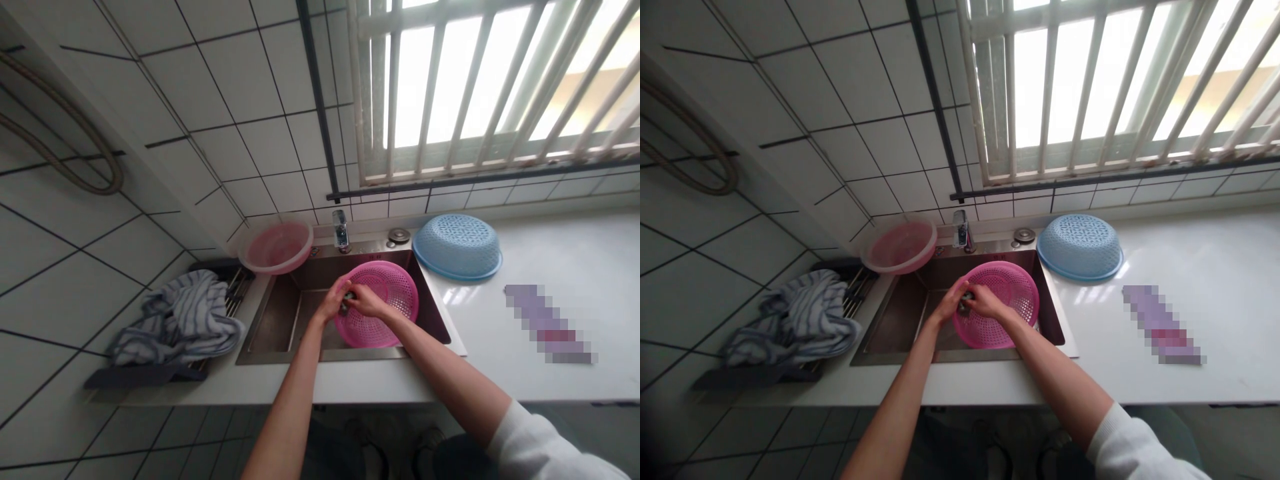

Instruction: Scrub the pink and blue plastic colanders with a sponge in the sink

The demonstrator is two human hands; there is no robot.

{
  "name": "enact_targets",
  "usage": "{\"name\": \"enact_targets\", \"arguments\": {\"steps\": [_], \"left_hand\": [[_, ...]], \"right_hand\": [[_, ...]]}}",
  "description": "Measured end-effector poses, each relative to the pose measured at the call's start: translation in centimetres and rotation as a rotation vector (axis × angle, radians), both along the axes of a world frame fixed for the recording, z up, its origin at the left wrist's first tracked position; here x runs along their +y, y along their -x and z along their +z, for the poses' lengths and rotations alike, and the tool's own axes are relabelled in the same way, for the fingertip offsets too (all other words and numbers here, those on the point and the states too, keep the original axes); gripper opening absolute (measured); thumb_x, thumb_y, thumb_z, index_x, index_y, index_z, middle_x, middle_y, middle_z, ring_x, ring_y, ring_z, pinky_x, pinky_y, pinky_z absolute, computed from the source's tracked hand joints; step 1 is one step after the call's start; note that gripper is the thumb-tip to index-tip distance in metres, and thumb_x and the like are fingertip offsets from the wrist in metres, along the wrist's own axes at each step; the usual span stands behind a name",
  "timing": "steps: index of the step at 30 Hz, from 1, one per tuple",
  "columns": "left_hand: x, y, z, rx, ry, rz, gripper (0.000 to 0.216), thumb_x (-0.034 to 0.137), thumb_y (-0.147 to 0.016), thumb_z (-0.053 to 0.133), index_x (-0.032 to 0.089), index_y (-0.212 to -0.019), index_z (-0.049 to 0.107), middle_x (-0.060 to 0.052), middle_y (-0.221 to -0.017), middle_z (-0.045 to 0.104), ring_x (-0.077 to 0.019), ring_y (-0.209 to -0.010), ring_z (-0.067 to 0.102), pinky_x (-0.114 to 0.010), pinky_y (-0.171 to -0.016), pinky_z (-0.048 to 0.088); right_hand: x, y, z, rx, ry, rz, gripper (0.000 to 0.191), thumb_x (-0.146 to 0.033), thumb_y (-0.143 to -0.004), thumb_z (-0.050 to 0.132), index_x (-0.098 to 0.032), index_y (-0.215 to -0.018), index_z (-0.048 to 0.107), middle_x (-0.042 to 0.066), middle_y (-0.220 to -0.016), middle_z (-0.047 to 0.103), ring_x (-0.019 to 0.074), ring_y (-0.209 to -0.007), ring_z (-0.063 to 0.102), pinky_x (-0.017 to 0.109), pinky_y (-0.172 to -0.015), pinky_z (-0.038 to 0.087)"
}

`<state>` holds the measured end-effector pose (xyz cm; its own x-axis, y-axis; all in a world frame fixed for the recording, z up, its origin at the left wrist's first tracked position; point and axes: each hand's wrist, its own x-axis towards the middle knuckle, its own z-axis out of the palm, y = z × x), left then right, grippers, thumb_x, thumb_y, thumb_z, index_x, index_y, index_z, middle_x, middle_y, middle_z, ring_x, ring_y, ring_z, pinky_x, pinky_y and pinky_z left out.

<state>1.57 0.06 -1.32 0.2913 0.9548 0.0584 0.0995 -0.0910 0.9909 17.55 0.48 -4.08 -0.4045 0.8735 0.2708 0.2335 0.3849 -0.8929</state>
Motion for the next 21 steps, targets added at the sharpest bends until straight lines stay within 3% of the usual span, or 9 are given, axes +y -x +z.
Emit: {"name": "enact_targets", "arguments": {"steps": [3,5,11,13,15,18,21], "left_hand": [[0.0,-0.3,0.1,-0.031,-0.019,-0.008,0.068,0.071,-0.087,0.065,0.022,-0.135,0.067,-0.012,-0.143,0.066,-0.0312,-0.136,0.057,-0.046,-0.122,0.036],[-0.1,-0.5,0.0,-0.031,0.004,0.013,0.068,0.071,-0.089,0.062,0.022,-0.136,0.066,-0.012,-0.143,0.066,-0.0318,-0.137,0.057,-0.047,-0.122,0.035],[0.0,-0.3,0.1,0.024,-0.024,-0.007,0.069,0.070,-0.086,0.066,0.021,-0.135,0.067,-0.013,-0.144,0.065,-0.0332,-0.138,0.056,-0.048,-0.123,0.034],[0.1,-0.3,0.3,0.015,-0.060,-0.014,0.069,0.069,-0.085,0.068,0.021,-0.136,0.066,-0.013,-0.148,0.062,-0.0320,-0.139,0.055,-0.046,-0.123,0.034],[0.1,-0.4,0.3,-0.004,-0.074,-0.007,0.068,0.067,-0.088,0.066,0.021,-0.137,0.064,-0.013,-0.149,0.062,-0.0309,-0.140,0.054,-0.046,-0.124,0.034],[0.1,-0.6,0.1,-0.014,-0.027,0.019,0.067,0.069,-0.090,0.062,0.022,-0.138,0.064,-0.012,-0.146,0.064,-0.0308,-0.139,0.055,-0.046,-0.124,0.034],[0.1,-0.5,-0.1,0.012,0.026,0.083,0.070,0.073,-0.088,0.061,0.021,-0.134,0.067,-0.012,-0.147,0.064,-0.0324,-0.141,0.054,-0.047,-0.124,0.033]], "right_hand": [[0.5,-0.6,0.3,0.069,-0.070,-0.295,0.009,-0.025,-0.086,0.059,-0.017,-0.086,0.064,0.007,-0.086,0.072,0.0182,-0.071,0.058,0.027,-0.068,0.043],[0.8,-0.8,0.5,0.086,-0.062,-0.396,0.011,-0.026,-0.087,0.057,-0.018,-0.084,0.063,0.007,-0.083,0.071,0.0186,-0.070,0.057,0.027,-0.066,0.042],[-0.4,0.3,0.1,-0.086,-0.057,-0.071,0.011,-0.014,-0.080,0.060,-0.017,-0.088,0.068,0.010,-0.088,0.075,0.0205,-0.073,0.062,0.028,-0.069,0.044],[-0.4,0.4,0.2,-0.077,-0.082,-0.116,0.011,-0.015,-0.082,0.059,-0.017,-0.088,0.068,0.010,-0.088,0.075,0.0206,-0.073,0.062,0.029,-0.070,0.044],[-0.1,0.1,0.5,-0.010,-0.091,-0.255,0.009,-0.020,-0.085,0.058,-0.018,-0.088,0.066,0.009,-0.086,0.073,0.0200,-0.073,0.061,0.029,-0.070,0.045],[0.3,-0.4,0.9,0.096,-0.030,-0.390,0.012,-0.027,-0.087,0.056,-0.018,-0.087,0.063,0.006,-0.084,0.070,0.0188,-0.072,0.058,0.029,-0.070,0.045],[0.1,0.0,0.8,0.095,0.079,-0.089,0.015,-0.027,-0.085,0.057,-0.016,-0.093,0.064,0.005,-0.087,0.071,0.0170,-0.072,0.059,0.027,-0.070,0.046]]}}
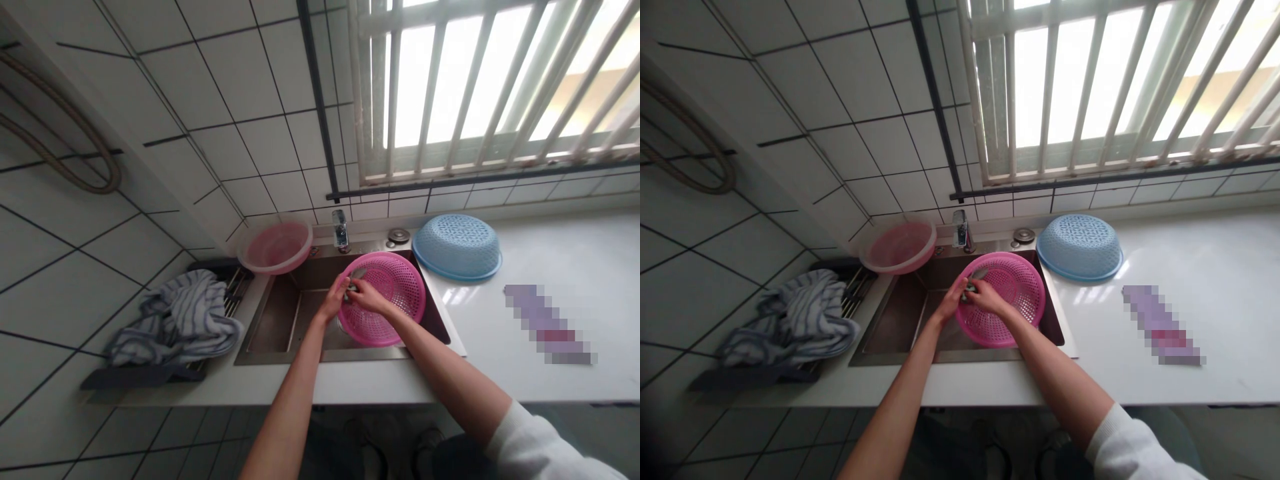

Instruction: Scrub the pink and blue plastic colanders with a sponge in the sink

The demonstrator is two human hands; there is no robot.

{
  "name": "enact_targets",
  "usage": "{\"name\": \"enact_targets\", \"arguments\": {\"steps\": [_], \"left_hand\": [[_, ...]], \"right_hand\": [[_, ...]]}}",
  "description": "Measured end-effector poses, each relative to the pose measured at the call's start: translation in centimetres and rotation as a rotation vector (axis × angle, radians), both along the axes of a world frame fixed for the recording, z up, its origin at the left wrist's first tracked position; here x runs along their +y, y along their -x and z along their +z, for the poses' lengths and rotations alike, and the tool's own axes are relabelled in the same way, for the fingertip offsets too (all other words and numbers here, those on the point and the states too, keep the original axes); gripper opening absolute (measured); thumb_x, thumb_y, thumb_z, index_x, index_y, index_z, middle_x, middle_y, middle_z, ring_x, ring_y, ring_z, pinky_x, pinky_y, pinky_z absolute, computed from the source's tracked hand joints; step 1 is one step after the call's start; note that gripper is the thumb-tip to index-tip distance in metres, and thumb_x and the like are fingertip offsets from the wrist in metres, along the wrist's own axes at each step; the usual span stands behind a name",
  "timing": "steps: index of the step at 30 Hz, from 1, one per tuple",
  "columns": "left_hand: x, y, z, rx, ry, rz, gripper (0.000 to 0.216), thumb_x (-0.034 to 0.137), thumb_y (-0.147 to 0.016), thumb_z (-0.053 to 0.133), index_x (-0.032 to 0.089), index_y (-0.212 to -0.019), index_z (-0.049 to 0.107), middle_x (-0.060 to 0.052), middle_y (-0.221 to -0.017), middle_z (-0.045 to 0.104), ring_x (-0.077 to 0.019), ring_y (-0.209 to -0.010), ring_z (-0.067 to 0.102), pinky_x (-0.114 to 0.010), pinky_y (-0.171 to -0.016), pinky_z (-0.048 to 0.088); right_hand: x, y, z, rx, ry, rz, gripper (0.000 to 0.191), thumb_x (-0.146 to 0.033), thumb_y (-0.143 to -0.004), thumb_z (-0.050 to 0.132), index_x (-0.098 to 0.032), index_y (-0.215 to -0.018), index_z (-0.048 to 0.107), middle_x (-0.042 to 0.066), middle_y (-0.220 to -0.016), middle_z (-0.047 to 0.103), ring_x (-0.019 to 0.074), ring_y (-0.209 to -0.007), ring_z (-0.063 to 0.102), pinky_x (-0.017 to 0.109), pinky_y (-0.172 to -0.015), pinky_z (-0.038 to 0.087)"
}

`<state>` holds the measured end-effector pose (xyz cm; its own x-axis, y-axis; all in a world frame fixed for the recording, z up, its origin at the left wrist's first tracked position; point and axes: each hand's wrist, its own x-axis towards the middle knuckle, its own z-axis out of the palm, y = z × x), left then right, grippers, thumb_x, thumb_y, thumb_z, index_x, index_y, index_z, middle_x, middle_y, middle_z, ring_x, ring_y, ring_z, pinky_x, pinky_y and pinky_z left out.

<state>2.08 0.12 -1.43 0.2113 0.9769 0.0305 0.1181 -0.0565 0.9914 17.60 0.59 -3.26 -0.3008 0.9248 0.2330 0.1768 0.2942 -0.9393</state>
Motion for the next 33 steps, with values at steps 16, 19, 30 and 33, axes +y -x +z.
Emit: {"name": "enact_targets", "arguments": {"steps": [16,19,30,33], "left_hand": [[-0.4,0.1,0.6,0.022,-0.003,0.033,0.077,0.080,-0.083,0.062,0.021,-0.132,0.068,-0.012,-0.143,0.066,-0.0346,-0.142,0.052,-0.047,-0.125,0.030],[-0.3,-0.1,0.3,-0.005,0.006,-0.003,0.080,0.079,-0.082,0.064,0.020,-0.136,0.065,-0.013,-0.150,0.060,-0.0337,-0.146,0.048,-0.047,-0.126,0.028],[-0.3,-0.1,0.7,-0.009,0.011,0.016,0.079,0.079,-0.082,0.063,0.022,-0.137,0.065,-0.012,-0.152,0.060,-0.0324,-0.147,0.047,-0.045,-0.127,0.026],[-0.4,-0.3,0.8,-0.037,0.000,0.006,0.075,0.077,-0.085,0.062,0.022,-0.136,0.066,-0.012,-0.151,0.061,-0.0317,-0.146,0.050,-0.045,-0.126,0.028]], "right_hand": [[-0.1,0.5,-0.2,0.125,0.126,0.116,0.021,-0.037,-0.087,0.057,-0.018,-0.095,0.060,0.002,-0.081,0.064,0.0156,-0.069,0.057,0.026,-0.062,0.044],[0.5,0.1,-0.1,0.211,0.048,-0.161,0.024,-0.043,-0.088,0.057,-0.019,-0.092,0.057,0.004,-0.087,0.063,0.0166,-0.075,0.055,0.027,-0.066,0.045],[0.4,0.3,0.4,0.247,0.067,-0.139,0.022,-0.040,-0.086,0.058,-0.019,-0.090,0.058,0.003,-0.085,0.063,0.0161,-0.076,0.055,0.026,-0.068,0.045],[0.4,0.1,0.5,0.212,0.072,-0.107,0.021,-0.040,-0.086,0.059,-0.019,-0.088,0.059,0.002,-0.083,0.062,0.0156,-0.074,0.054,0.026,-0.067,0.044]]}}
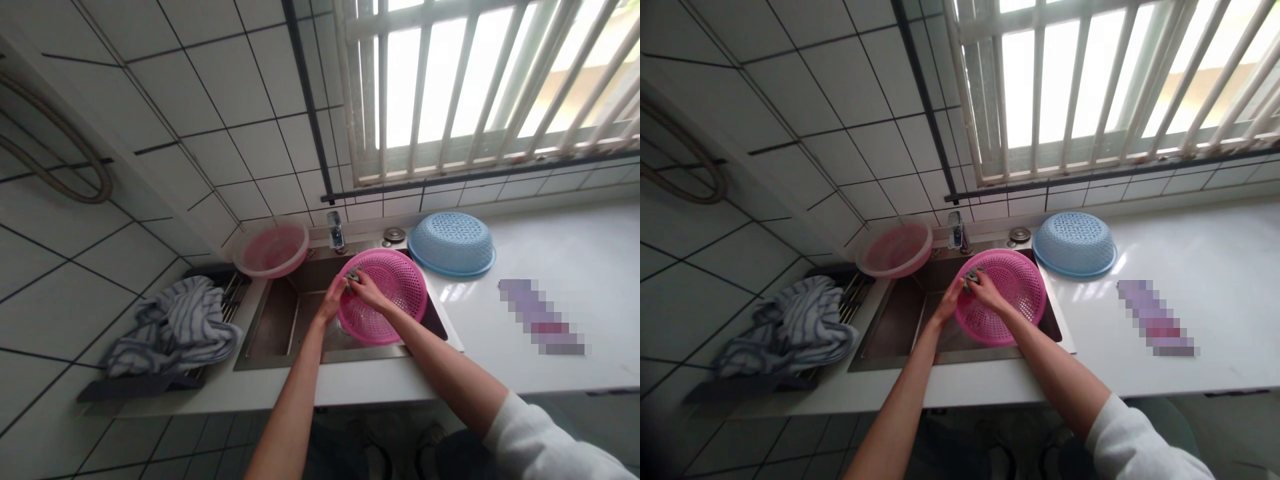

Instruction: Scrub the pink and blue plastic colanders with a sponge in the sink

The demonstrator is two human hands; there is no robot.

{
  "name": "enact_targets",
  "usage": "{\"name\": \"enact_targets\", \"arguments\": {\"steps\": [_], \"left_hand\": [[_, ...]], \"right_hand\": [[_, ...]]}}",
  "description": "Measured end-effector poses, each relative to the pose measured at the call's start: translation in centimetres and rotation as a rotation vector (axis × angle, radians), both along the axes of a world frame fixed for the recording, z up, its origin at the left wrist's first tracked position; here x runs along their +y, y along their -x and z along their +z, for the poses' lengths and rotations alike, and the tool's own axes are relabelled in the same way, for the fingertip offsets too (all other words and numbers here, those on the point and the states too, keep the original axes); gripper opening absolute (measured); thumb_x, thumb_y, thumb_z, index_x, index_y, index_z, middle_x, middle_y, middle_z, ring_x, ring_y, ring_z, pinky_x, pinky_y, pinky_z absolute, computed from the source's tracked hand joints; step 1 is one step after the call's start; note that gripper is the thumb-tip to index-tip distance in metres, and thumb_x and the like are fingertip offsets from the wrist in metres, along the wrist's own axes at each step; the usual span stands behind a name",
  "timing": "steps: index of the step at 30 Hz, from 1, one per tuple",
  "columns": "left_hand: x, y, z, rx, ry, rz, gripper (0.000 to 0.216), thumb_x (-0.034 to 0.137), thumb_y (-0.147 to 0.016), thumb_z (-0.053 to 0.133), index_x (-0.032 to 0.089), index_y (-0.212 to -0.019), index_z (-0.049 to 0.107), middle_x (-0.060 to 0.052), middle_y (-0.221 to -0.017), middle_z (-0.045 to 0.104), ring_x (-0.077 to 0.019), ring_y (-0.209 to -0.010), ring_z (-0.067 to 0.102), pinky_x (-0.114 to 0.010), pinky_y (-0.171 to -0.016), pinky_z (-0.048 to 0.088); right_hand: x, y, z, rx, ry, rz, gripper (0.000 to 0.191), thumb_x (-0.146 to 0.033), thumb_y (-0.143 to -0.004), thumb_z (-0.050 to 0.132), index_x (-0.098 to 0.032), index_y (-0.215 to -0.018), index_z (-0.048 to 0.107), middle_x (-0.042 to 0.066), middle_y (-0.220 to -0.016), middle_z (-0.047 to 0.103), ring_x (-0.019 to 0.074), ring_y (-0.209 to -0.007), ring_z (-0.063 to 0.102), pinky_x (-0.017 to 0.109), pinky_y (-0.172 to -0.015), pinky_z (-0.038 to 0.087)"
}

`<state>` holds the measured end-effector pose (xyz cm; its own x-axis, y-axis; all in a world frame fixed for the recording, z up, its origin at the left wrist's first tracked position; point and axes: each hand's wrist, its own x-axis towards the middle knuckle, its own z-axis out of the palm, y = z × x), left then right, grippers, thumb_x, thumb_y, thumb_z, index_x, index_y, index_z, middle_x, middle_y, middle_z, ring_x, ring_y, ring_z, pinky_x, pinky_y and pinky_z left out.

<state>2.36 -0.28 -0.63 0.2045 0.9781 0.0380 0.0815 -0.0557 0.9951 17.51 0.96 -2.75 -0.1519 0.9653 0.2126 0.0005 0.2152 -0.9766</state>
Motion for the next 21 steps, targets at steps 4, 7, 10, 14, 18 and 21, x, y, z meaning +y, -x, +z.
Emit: {"name": "enact_targets", "arguments": {"steps": [4,7,10,14,18,21], "left_hand": [[0.0,0.4,0.3,0.044,-0.039,0.040,0.072,0.076,-0.084,0.064,0.021,-0.131,0.069,-0.012,-0.146,0.064,-0.0332,-0.142,0.053,-0.046,-0.124,0.031],[-0.1,0.2,0.4,0.041,-0.037,-0.005,0.075,0.077,-0.083,0.064,0.020,-0.132,0.069,-0.013,-0.144,0.066,-0.0337,-0.139,0.055,-0.047,-0.123,0.033],[-0.1,-0.1,0.3,0.021,-0.022,-0.029,0.077,0.077,-0.084,0.063,0.020,-0.135,0.067,-0.014,-0.145,0.065,-0.0333,-0.140,0.054,-0.047,-0.123,0.033],[0.2,0.3,-0.1,0.041,-0.028,0.040,0.076,0.077,-0.084,0.063,0.019,-0.132,0.069,-0.014,-0.148,0.062,-0.0333,-0.143,0.052,-0.047,-0.125,0.029],[0.1,0.4,-0.1,0.050,-0.016,0.003,0.074,0.076,-0.085,0.063,0.020,-0.132,0.068,-0.013,-0.147,0.064,-0.0348,-0.144,0.050,-0.048,-0.125,0.030],[-0.2,-0.1,-0.1,0.036,0.035,0.011,0.072,0.075,-0.086,0.063,0.023,-0.137,0.065,-0.011,-0.150,0.061,-0.0342,-0.149,0.044,-0.047,-0.126,0.027]], "right_hand": [[-0.5,0.6,-0.3,-0.093,0.023,0.302,0.016,-0.031,-0.083,0.058,-0.018,-0.089,0.062,0.001,-0.077,0.063,0.0147,-0.067,0.054,0.026,-0.064,0.044],[-0.1,0.4,-0.4,-0.017,-0.020,0.078,0.018,-0.035,-0.083,0.059,-0.018,-0.089,0.060,0.002,-0.085,0.065,0.0161,-0.075,0.057,0.027,-0.069,0.045],[0.4,-0.1,-0.3,0.017,-0.002,-0.073,0.020,-0.039,-0.085,0.058,-0.019,-0.087,0.057,0.002,-0.084,0.063,0.0157,-0.074,0.055,0.026,-0.068,0.044],[-0.2,0.2,-0.3,-0.101,0.031,0.254,0.015,-0.031,-0.083,0.059,-0.017,-0.087,0.062,0.002,-0.078,0.064,0.0146,-0.067,0.054,0.026,-0.064,0.043],[-0.1,0.0,-0.1,-0.032,0.004,0.078,0.018,-0.034,-0.084,0.060,-0.017,-0.091,0.062,0.003,-0.084,0.066,0.0160,-0.073,0.056,0.026,-0.067,0.045],[0.8,-0.9,0.1,0.039,0.000,-0.146,0.025,-0.043,-0.086,0.058,-0.019,-0.092,0.059,0.003,-0.088,0.065,0.0166,-0.076,0.054,0.026,-0.068,0.045]]}}
